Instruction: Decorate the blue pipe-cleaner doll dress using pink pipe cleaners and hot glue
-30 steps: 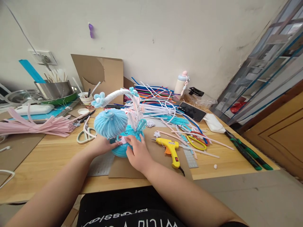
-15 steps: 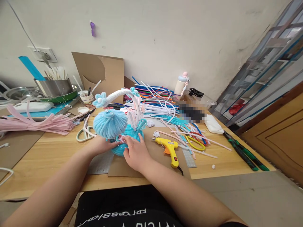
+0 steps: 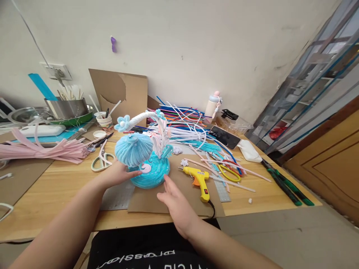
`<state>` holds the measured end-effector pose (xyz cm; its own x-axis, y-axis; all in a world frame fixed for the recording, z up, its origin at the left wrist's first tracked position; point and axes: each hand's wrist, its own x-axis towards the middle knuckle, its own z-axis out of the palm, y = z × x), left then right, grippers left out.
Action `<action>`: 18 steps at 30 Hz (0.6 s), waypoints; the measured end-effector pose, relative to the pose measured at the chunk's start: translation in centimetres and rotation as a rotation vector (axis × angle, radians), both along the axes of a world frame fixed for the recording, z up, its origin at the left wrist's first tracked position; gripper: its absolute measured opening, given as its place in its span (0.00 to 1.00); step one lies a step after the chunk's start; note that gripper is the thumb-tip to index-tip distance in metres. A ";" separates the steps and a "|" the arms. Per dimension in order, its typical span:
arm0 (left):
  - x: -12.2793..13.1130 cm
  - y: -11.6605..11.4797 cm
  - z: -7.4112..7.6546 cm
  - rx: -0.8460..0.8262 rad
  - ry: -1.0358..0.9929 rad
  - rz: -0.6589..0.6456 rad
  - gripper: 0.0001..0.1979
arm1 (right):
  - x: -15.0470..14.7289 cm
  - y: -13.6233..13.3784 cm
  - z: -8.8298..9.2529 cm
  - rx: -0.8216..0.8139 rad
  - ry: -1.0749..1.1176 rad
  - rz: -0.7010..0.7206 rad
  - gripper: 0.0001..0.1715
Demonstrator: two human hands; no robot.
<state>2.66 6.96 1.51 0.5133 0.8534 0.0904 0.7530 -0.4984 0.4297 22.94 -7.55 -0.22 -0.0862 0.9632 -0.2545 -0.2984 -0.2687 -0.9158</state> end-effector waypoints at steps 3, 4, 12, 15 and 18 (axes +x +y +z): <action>0.2 -0.2 0.4 0.007 0.041 -0.014 0.22 | 0.2 -0.8 0.4 -0.113 0.293 -0.022 0.51; 0.2 -0.2 0.6 0.006 0.067 -0.012 0.21 | 0.2 -0.7 0.6 -0.123 0.335 -0.028 0.52; 0.5 -0.6 1.1 -0.062 0.233 0.120 0.20 | 0.4 1.9 1.1 -0.071 0.138 -0.028 0.42; 0.3 -1.3 1.5 -0.084 0.269 0.152 0.23 | 0.9 3.5 0.4 0.061 -0.138 -0.009 0.32; 0.0 -2.0 2.3 -0.170 0.292 0.129 0.25 | 1.1 5.6 -0.6 0.301 -0.550 -0.019 0.27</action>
